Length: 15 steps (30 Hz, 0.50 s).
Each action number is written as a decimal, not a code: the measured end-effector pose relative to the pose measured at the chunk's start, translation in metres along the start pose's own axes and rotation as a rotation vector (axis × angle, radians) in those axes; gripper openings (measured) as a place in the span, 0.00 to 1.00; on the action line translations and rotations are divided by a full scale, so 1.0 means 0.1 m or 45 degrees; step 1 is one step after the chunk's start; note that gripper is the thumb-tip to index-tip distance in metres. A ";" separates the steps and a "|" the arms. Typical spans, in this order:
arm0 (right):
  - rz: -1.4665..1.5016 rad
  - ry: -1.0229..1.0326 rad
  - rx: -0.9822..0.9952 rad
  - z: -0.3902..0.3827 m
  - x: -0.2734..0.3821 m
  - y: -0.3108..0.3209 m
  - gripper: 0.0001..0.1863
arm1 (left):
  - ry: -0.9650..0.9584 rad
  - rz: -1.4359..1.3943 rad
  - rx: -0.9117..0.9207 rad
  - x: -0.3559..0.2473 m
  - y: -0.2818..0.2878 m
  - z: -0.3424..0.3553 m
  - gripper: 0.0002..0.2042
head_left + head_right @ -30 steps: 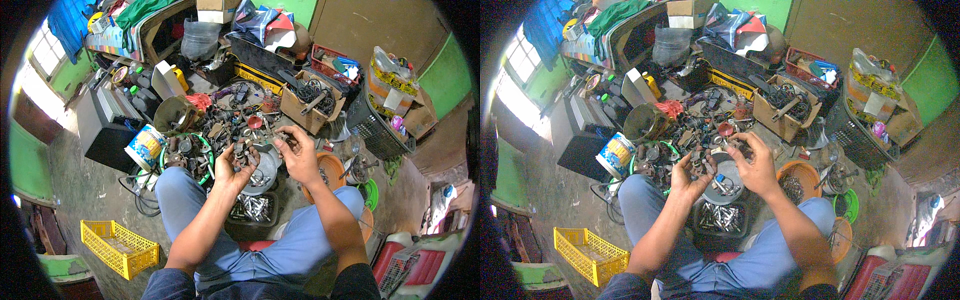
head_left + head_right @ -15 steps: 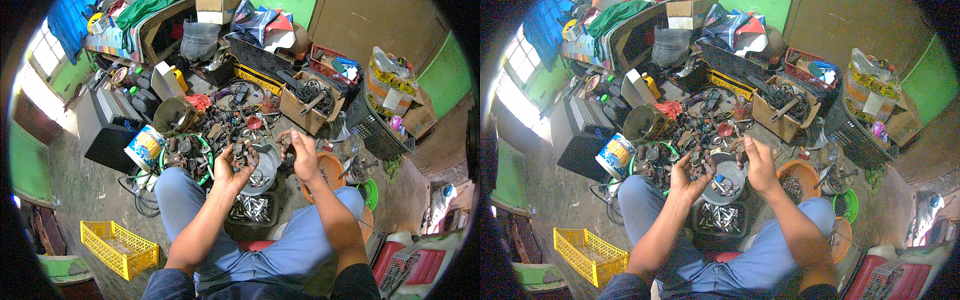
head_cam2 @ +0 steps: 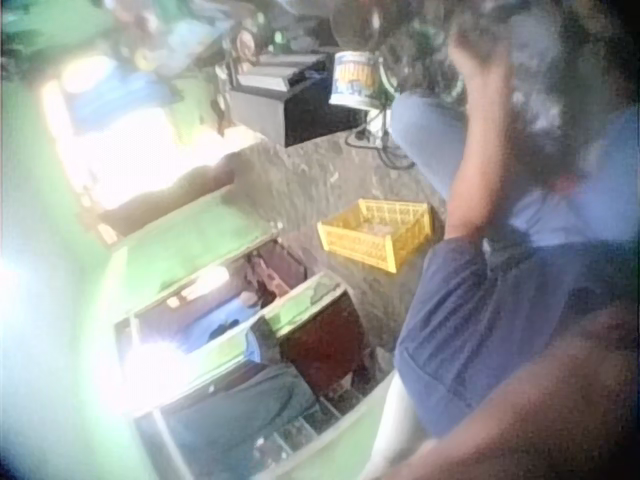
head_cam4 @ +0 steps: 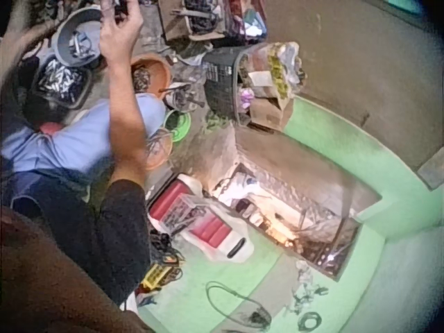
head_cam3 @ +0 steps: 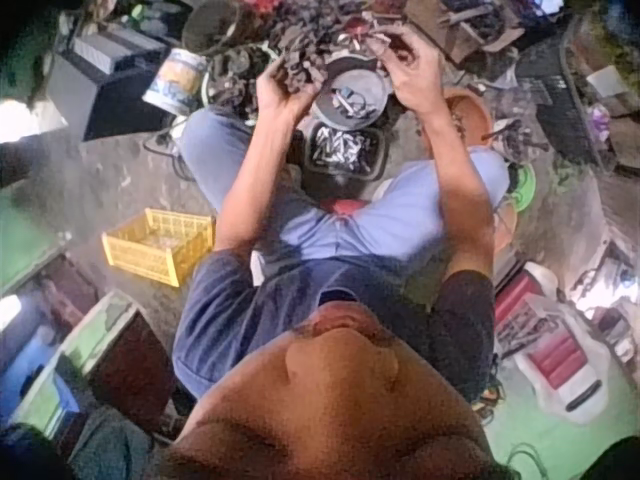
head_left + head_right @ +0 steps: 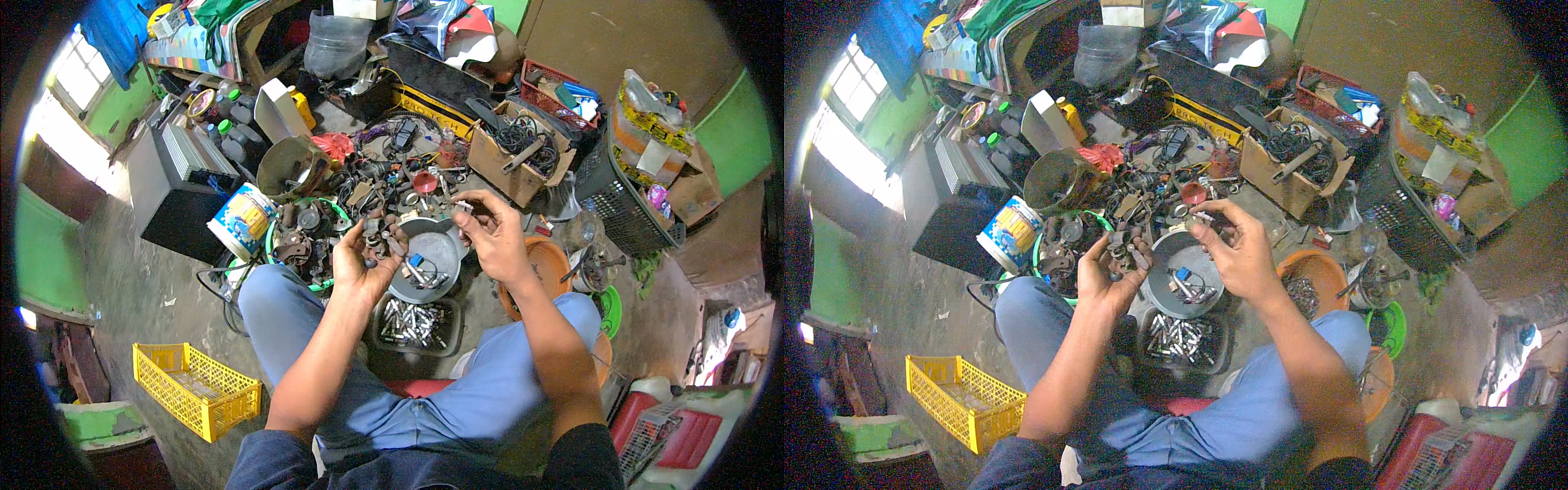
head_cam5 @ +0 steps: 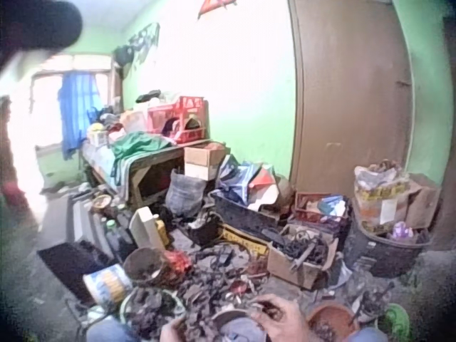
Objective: The person handles various small mechanical and electronic components, picking them up from a container and a cluttered workspace, turning them over, and placing them into different bowls and a bucket.
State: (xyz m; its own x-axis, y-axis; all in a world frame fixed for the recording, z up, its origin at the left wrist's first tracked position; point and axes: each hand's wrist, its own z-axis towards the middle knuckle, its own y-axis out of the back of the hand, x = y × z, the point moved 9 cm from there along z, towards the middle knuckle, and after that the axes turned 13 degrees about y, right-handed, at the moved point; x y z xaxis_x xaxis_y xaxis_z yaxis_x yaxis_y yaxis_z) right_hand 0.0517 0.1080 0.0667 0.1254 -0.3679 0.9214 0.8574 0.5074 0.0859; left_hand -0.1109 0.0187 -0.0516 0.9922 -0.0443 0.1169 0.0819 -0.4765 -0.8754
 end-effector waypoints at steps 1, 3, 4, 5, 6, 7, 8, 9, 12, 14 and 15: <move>-0.021 0.030 0.011 0.01 0.00 -0.04 0.13 | -0.056 0.004 -0.007 -0.05 0.04 -0.03 0.14; -0.036 -0.033 0.044 0.01 -0.03 -0.08 0.16 | -0.116 0.086 -0.060 -0.05 0.15 -0.09 0.14; -0.069 -0.029 0.047 0.02 -0.04 -0.11 0.16 | -0.128 0.164 -0.104 -0.01 0.22 -0.13 0.14; -0.103 -0.025 0.051 0.04 -0.07 -0.14 0.16 | -0.029 0.092 -0.131 0.06 0.32 -0.12 0.14; -0.136 -0.021 0.056 0.05 -0.09 -0.18 0.17 | 0.037 0.084 -0.157 0.14 0.41 -0.13 0.14; -0.167 -0.077 0.080 0.07 -0.09 -0.27 0.16 | 0.043 0.109 -0.166 0.13 0.53 -0.16 0.14; -0.228 -0.085 0.115 0.09 -0.11 -0.32 0.17 | 0.060 0.138 -0.167 0.14 0.61 -0.16 0.14; -0.287 -0.092 0.151 0.11 -0.17 -0.38 0.17 | 0.058 0.135 -0.196 0.11 0.71 -0.15 0.13; -0.386 0.099 0.184 0.18 -0.38 -0.59 0.20 | -0.012 0.126 -0.263 -0.02 0.98 -0.13 0.13; -0.408 0.169 0.241 0.21 -0.57 -0.83 0.20 | -0.062 0.127 -0.272 -0.21 1.20 -0.13 0.14; -0.510 0.200 0.263 0.22 -0.77 -0.92 0.21 | -0.083 0.129 -0.274 -0.30 1.29 -0.14 0.14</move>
State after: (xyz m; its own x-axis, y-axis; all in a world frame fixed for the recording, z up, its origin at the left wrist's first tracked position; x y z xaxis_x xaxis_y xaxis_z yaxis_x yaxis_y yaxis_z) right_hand -0.0477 0.1063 -0.0035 -0.1073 -0.6713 0.7334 0.7383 0.4403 0.5110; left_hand -0.1312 -0.0540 -0.1608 0.9989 -0.0478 -0.0034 -0.0336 -0.6490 -0.7601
